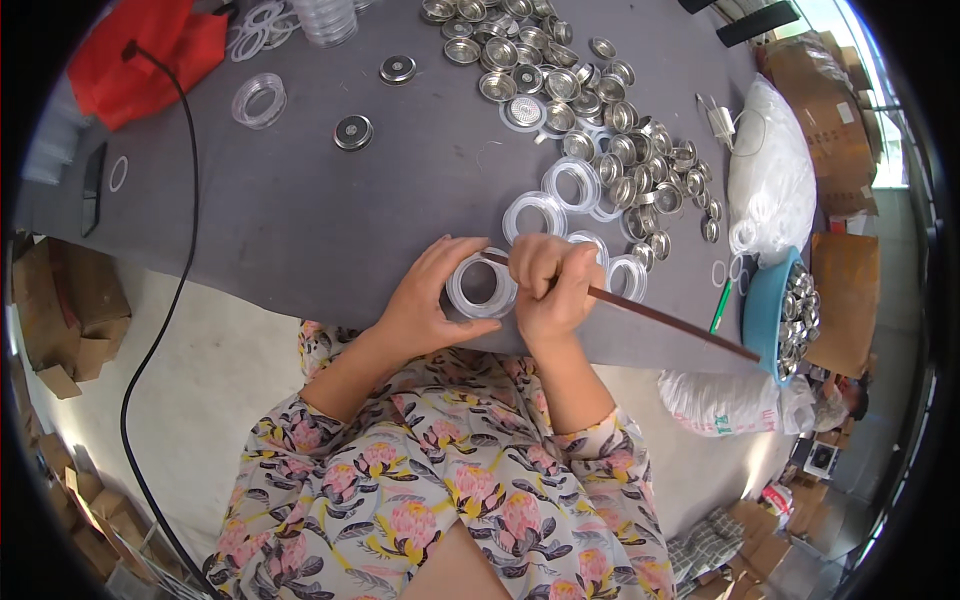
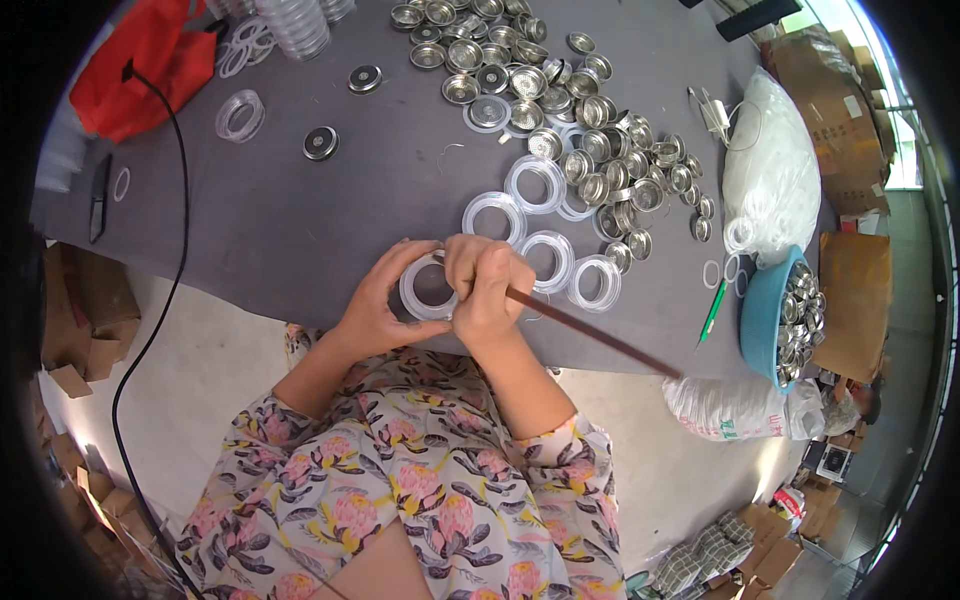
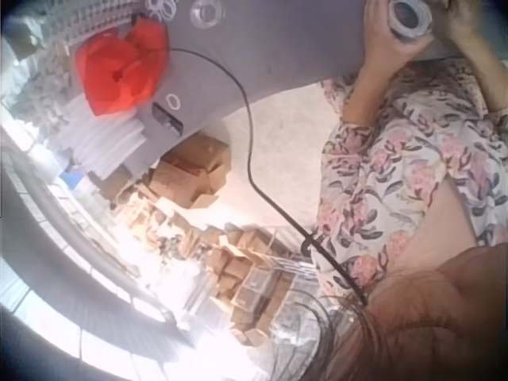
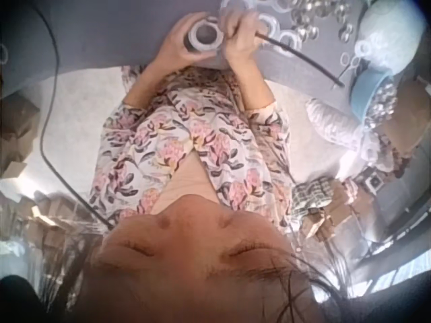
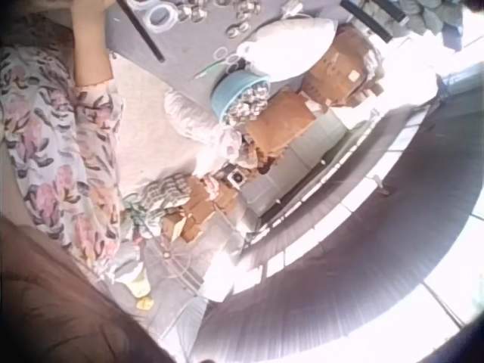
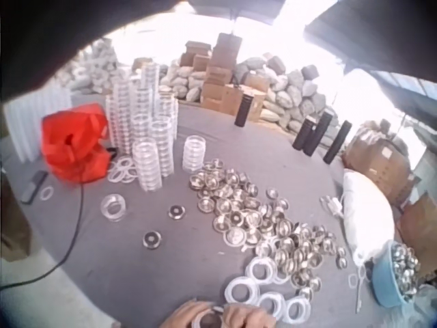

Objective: The person uses a thin wooden stick to manipulate and arrange clear plastic rings on a table. They then pick up a stack of clear plastic cups and place a metal mesh disc into the bottom of each cup. The person continues to handle the plastic rings and metal discs throughout the process.

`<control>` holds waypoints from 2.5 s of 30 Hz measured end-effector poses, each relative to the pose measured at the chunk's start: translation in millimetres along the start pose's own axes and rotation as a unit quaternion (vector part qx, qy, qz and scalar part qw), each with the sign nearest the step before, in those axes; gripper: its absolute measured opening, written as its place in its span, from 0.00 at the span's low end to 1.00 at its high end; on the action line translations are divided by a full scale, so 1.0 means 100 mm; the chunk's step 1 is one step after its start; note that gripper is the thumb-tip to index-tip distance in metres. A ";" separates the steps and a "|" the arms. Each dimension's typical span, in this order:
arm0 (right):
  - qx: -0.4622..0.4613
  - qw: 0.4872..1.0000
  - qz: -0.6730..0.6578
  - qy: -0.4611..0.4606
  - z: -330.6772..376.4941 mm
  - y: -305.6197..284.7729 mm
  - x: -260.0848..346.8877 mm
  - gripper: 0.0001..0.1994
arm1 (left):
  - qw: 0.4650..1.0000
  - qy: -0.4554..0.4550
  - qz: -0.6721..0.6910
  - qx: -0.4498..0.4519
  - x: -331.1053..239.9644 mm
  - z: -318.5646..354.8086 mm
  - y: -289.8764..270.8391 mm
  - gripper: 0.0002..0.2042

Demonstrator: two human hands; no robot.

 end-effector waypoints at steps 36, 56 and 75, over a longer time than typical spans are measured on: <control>-0.109 0.986 -0.094 -0.083 0.34 -0.62 0.72 0.30 | 0.905 0.213 -0.353 0.107 -0.90 -0.13 -0.09 0.04; -0.042 0.991 -0.125 0.033 0.23 -0.03 0.01 0.30 | 0.994 0.002 0.112 0.015 -0.04 -0.01 0.03 0.38; -0.039 0.997 -0.027 0.064 -0.08 0.16 0.03 0.29 | 0.990 -0.011 0.143 -0.009 -0.01 0.01 0.03 0.37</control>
Point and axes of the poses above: each hand's wrist, its own z-axis away from the middle knuckle, its own y-axis out of the palm, x = y × z, the point moved 10 cm from there along -z, towards the middle knuckle, and after that the axes turned 7 degrees about -z, right-handed, at the moved point
